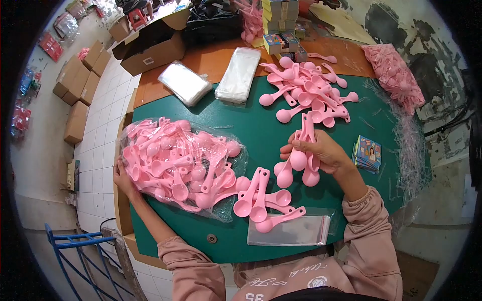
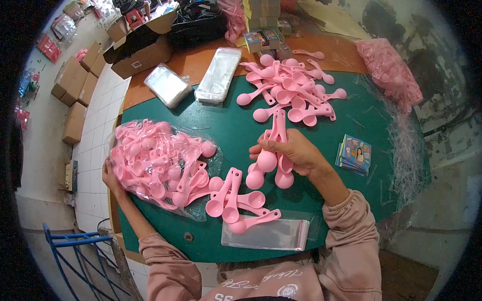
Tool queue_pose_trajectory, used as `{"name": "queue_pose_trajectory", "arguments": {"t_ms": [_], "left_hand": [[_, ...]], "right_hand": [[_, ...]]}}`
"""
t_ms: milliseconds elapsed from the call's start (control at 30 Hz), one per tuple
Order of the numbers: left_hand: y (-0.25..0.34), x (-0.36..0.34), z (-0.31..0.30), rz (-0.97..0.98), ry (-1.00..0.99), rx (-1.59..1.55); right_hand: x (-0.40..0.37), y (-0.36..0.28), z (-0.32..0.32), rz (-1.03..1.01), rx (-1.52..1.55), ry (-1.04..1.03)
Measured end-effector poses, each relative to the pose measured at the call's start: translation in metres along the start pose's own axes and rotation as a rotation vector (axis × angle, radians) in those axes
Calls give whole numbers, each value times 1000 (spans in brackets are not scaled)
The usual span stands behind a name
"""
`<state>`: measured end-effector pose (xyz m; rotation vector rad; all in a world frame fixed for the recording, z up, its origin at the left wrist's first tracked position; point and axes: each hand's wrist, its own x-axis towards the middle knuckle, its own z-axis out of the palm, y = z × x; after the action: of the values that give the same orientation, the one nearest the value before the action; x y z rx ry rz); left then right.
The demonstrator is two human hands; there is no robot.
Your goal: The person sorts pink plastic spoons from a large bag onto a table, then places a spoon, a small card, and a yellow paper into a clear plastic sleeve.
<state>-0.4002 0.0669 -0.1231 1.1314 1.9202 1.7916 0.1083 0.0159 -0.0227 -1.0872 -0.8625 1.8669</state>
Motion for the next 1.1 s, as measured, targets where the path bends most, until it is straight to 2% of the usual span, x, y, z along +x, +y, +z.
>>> {"name": "queue_pose_trajectory", "arguments": {"t_ms": [233,300,367,500,533,600,700,767,833,867,933,967,1033,1067,1100], "left_hand": [[-5,4,-2,-16,-2,27],[-9,5,-2,-9,-3,13],[-10,6,-3,-4,-4,1],[-2,0,0,-28,9,8],[1,0,0,-35,13,9],[-6,3,-1,-15,7,16],[0,-2,-1,-16,5,30],[2,-2,0,4,7,55],[3,-2,1,-7,13,66],[2,-2,0,-18,9,74],[1,-2,0,-35,13,66],[1,-2,1,-49,16,54],[1,-1,2,-58,16,39],[0,-1,2,-29,14,48],[0,-2,2,-3,10,61]], "right_hand": [[4,-1,-3,-37,108,0],[9,-8,-8,-77,9,60],[23,-26,-26,-271,-196,61],[55,-83,-64,-457,-277,437],[59,-84,-66,-458,-277,433],[66,-85,-57,-844,-1233,1247],[35,-27,-37,-845,-1443,519],[2,-9,0,-610,-1583,-20],[-15,9,11,-676,-1842,-51],[-17,16,11,-676,-1840,-59],[-14,27,6,-522,-1949,-44],[-10,27,4,-525,-1952,-44],[-2,24,3,-364,-1858,-61],[-3,20,8,-368,-1860,-60],[-5,17,19,-407,-1696,-118]]}}
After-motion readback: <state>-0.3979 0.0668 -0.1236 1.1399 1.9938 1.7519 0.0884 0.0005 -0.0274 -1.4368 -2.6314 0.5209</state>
